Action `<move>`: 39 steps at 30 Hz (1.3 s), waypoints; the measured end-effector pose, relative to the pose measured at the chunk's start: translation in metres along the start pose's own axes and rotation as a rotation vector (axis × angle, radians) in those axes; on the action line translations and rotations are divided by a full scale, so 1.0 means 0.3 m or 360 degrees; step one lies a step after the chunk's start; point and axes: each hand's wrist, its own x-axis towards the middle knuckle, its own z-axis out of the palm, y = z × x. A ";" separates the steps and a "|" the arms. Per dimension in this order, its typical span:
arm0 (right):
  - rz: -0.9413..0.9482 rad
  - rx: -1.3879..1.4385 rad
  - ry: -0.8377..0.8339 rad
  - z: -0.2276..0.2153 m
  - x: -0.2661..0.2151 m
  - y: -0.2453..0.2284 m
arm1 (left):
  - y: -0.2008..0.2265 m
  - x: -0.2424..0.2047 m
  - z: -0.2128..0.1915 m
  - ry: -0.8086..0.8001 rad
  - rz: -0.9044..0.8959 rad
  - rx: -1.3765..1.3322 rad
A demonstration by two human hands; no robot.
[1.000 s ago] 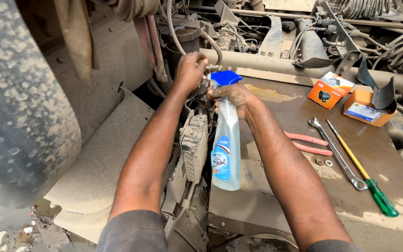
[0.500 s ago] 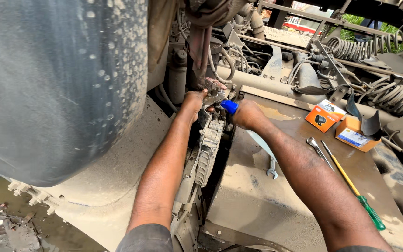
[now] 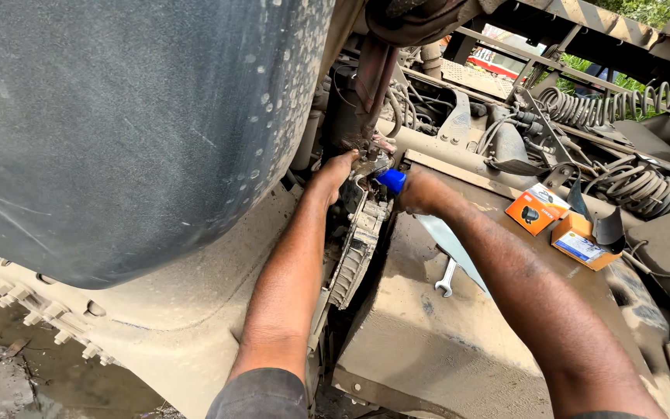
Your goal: The person uses wrenches and pliers to loosen and tighten various bolts and components on a truck engine, then applies a liquid from a spray bottle to the parts.
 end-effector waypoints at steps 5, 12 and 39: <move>-0.0033 -0.0344 0.0131 0.017 -0.027 -0.043 | -0.011 -0.015 -0.017 -0.0370 -0.0032 -0.0369; -0.0045 -0.0249 0.0102 -0.009 -0.048 -0.037 | -0.069 0.094 0.000 -0.0428 0.0135 -0.0794; -0.0015 -0.0210 0.0064 0.032 -0.029 -0.026 | -0.122 0.008 0.002 -0.0126 0.0185 -0.0842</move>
